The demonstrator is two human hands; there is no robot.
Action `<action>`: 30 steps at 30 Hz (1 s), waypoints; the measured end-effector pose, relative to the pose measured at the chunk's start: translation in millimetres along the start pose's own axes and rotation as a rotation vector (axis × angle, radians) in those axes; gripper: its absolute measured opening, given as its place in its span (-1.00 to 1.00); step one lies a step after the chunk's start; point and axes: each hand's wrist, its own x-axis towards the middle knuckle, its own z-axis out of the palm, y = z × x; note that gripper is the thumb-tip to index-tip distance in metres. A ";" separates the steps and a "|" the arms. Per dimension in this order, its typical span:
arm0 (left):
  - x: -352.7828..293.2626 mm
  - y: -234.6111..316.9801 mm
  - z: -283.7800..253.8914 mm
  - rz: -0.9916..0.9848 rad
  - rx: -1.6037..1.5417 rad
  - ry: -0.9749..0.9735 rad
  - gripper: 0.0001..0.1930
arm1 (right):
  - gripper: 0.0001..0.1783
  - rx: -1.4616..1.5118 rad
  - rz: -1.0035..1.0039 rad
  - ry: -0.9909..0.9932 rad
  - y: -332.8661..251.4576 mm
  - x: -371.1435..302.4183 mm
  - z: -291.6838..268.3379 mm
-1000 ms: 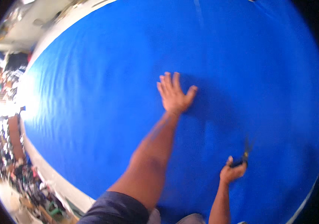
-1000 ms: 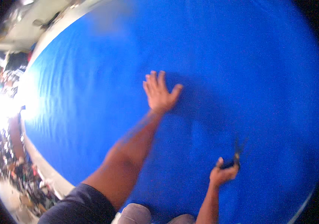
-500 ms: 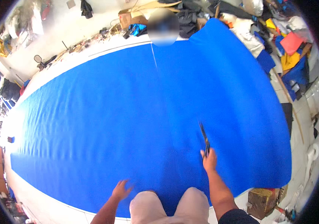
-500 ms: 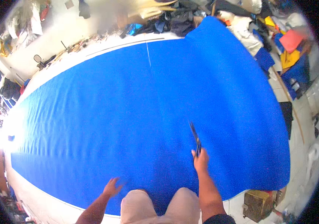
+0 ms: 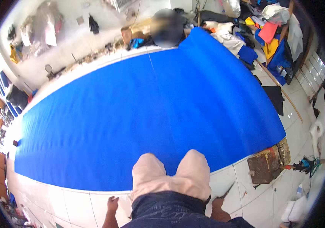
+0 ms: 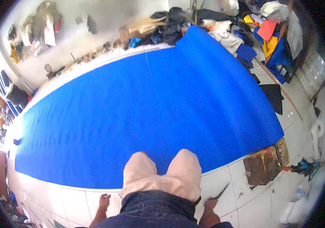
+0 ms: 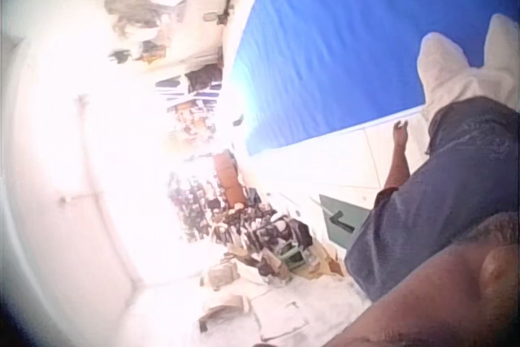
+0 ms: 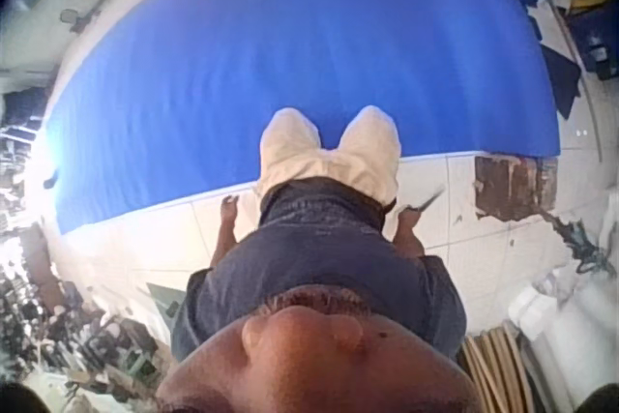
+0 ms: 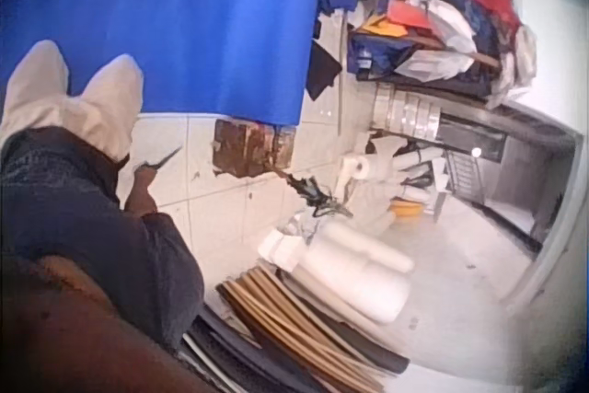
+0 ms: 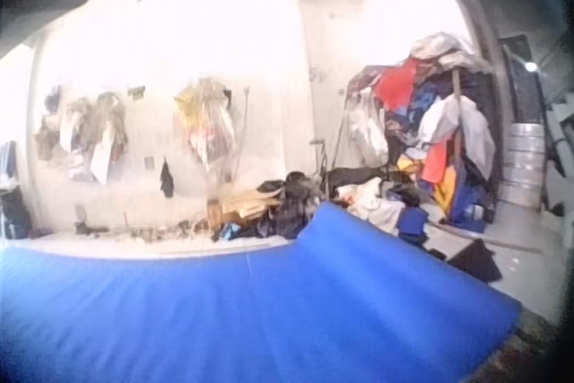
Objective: The person cuts a large blue textile on the floor using shears, then picks up and adjusts the fabric while kneeling, placing a weight on it.
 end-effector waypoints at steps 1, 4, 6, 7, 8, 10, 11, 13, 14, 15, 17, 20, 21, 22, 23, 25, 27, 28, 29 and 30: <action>2.8 -1.7 3.3 0.115 0.111 -0.005 -0.48 | -0.54 0.089 0.116 0.003 1.2 -4.9 14.4; 6.4 37.7 16.4 0.452 0.396 0.026 -0.52 | -0.59 -0.176 0.050 -0.093 20.6 -3.1 29.6; 4.3 95.6 12.0 0.574 0.363 0.043 -0.54 | -0.64 -0.423 -0.060 -0.219 14.1 0.6 32.2; 17.4 107.6 22.5 0.616 0.195 0.005 -0.55 | -0.65 -0.441 -0.111 -0.149 13.0 1.4 27.9; 14.5 133.8 24.6 0.645 0.166 -0.019 -0.54 | -0.65 -0.458 -0.171 -0.091 9.6 -1.8 25.8; -5.8 190.7 26.0 0.675 0.157 -0.049 -0.52 | -0.65 -0.133 -0.145 -0.151 -10.6 -16.1 16.0; -26.1 215.1 33.2 0.690 0.155 -0.077 -0.51 | -0.65 -0.227 -0.105 -0.283 -29.6 -15.3 0.0; -44.7 233.3 71.2 0.961 0.361 -0.017 -0.49 | -0.65 -0.555 -0.372 -0.446 -19.1 13.5 -11.5; -52.4 239.0 91.7 1.100 0.455 0.008 -0.48 | -0.65 -0.759 -0.493 -0.490 -9.0 39.5 -13.7; -65.9 244.4 109.9 1.101 0.495 -0.009 -0.47 | -0.65 -0.953 -0.627 -0.518 0.8 65.0 -18.8; -83.1 242.0 87.2 1.043 0.697 0.064 -0.46 | -0.63 -0.735 -0.464 -0.610 -125.1 -0.1 -9.7; -96.6 243.0 88.6 1.012 0.673 -0.125 -0.47 | -0.35 -0.334 -1.077 -0.465 -188.7 1.4 28.4; -101.2 246.6 83.9 1.017 0.676 -0.139 -0.48 | -0.33 -0.366 -1.238 -0.316 -225.7 -25.2 34.1; -107.6 251.0 79.3 1.015 0.677 -0.157 -0.49 | -0.30 -0.397 -1.396 -0.166 -245.5 -42.1 38.0; -114.6 255.9 75.0 1.018 0.674 -0.183 -0.50 | -0.32 -0.438 -1.392 -0.154 -247.9 -40.9 41.4; -135.1 268.9 64.6 0.982 0.712 -0.211 -0.53 | -0.36 -0.502 -1.397 -0.131 -259.4 -31.2 60.6; -151.9 272.6 57.6 0.941 0.699 -0.259 -0.57 | -0.38 -0.398 -1.119 -0.359 -254.7 12.5 71.4; -158.9 268.8 53.7 0.893 0.689 -0.321 -0.58 | -0.36 -0.347 -0.819 -0.414 -265.7 37.2 68.9; -163.4 265.7 46.0 0.851 0.682 -0.377 -0.59 | -0.31 -0.284 -0.518 -0.451 -284.4 54.2 63.0; -170.2 267.5 32.2 0.790 0.692 -0.393 -0.60 | -0.26 -0.125 -0.447 -0.425 -311.7 48.7 54.2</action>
